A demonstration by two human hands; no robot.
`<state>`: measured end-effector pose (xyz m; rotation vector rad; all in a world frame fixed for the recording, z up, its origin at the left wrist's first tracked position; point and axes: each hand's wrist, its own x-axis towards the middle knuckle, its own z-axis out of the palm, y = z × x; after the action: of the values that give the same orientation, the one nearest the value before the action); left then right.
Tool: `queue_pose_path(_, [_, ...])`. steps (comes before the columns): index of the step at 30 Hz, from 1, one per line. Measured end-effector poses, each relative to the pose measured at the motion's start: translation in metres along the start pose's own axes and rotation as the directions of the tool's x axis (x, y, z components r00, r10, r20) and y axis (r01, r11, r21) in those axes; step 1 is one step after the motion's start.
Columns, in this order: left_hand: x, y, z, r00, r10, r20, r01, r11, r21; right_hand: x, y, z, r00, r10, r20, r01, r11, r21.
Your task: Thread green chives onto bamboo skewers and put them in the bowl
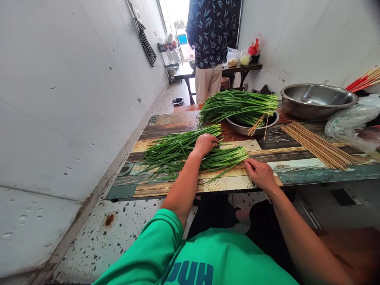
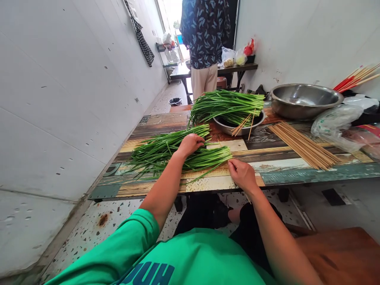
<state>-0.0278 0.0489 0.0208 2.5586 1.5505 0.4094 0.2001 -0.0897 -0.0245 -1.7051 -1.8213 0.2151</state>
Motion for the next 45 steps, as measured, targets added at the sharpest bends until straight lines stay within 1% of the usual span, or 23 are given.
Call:
queue_pose_path(2, [0.002, 0.004, 0.003, 1.000, -0.009, 0.006, 0.009, 0.998, 0.070, 0.000, 0.000, -0.001, 1.000, 0.001, 0.005, -0.001, 1.000, 0.012])
queue_pose_path(4, [0.002, 0.008, 0.005, 0.998, -0.061, -0.001, 0.061, 0.992, 0.113, 0.000, -0.001, -0.002, 1.000, 0.004, 0.011, -0.005, 1.000, 0.020])
queue_pose_path(7, [0.003, 0.009, 0.008, 0.990, -0.140, -0.007, 0.140, 0.986, 0.095, 0.000, -0.003, -0.003, 1.000, 0.004, 0.018, -0.004, 1.000, 0.017])
queue_pose_path(10, [0.006, 0.001, 0.010, 0.984, -0.176, 0.032, 0.174, 0.983, 0.054, 0.000, -0.004, -0.004, 1.000, 0.010, 0.027, -0.010, 1.000, 0.005])
queue_pose_path(13, [0.008, -0.006, 0.010, 0.985, -0.152, 0.083, 0.148, 0.988, 0.047, 0.000, -0.004, -0.004, 1.000, 0.019, 0.022, -0.018, 1.000, -0.014])
queue_pose_path(15, [0.007, -0.006, 0.007, 0.986, -0.145, 0.081, 0.140, 0.988, 0.068, 0.000, -0.004, -0.003, 1.000, 0.011, 0.014, -0.011, 1.000, -0.026])
queue_pose_path(17, [0.004, -0.001, 0.001, 0.988, -0.153, 0.031, 0.149, 0.984, 0.097, 0.000, -0.004, -0.003, 1.000, 0.002, 0.009, -0.002, 1.000, -0.028])
queue_pose_path(19, [0.001, 0.009, -0.005, 0.987, -0.152, -0.052, 0.156, 0.984, 0.089, 0.000, -0.004, -0.002, 1.000, 0.000, 0.010, 0.000, 1.000, -0.021])
queue_pose_path(21, [0.000, 0.023, -0.009, 0.984, -0.138, -0.113, 0.142, 0.989, 0.031, 0.000, -0.003, -0.002, 1.000, 0.000, 0.010, 0.000, 1.000, -0.009])
queue_pose_path(22, [0.001, 0.030, -0.010, 0.984, -0.128, -0.122, 0.127, 0.992, -0.011, 0.000, -0.003, -0.002, 1.000, -0.002, 0.009, 0.002, 1.000, -0.003])
queue_pose_path(24, [0.003, 0.042, -0.006, 0.987, -0.118, -0.111, 0.108, 0.990, -0.094, 0.000, -0.003, -0.001, 1.000, -0.009, 0.008, 0.009, 1.000, 0.006])
queue_pose_path(26, [0.007, 0.050, 0.002, 0.986, -0.137, -0.094, 0.120, 0.980, -0.161, 0.000, -0.003, -0.002, 1.000, -0.011, 0.010, 0.010, 1.000, 0.010])
queue_pose_path(29, [0.010, 0.053, 0.017, 0.979, -0.180, -0.098, 0.155, 0.964, -0.215, 0.000, -0.004, -0.002, 1.000, -0.008, 0.014, 0.008, 1.000, 0.014])
queue_pose_path(32, [0.011, 0.050, 0.024, 0.976, -0.187, -0.111, 0.159, 0.961, -0.228, 0.000, -0.004, -0.002, 1.000, -0.005, 0.022, 0.005, 1.000, 0.012])
queue_pose_path(37, [0.010, 0.051, 0.023, 0.985, -0.119, -0.127, 0.087, 0.969, -0.230, 0.000, -0.005, -0.002, 1.000, 0.008, 0.023, -0.008, 1.000, -0.005])
queue_pose_path(43, [0.010, 0.057, 0.020, 0.976, -0.139, -0.166, 0.099, 0.968, -0.231, -0.001, -0.006, -0.003, 1.000, -0.010, 0.016, 0.011, 1.000, -0.015])
queue_pose_path(45, [0.008, 0.058, 0.018, 0.978, -0.129, -0.166, 0.087, 0.968, -0.236, -0.001, -0.006, -0.003, 1.000, -0.012, 0.007, 0.012, 1.000, -0.023])
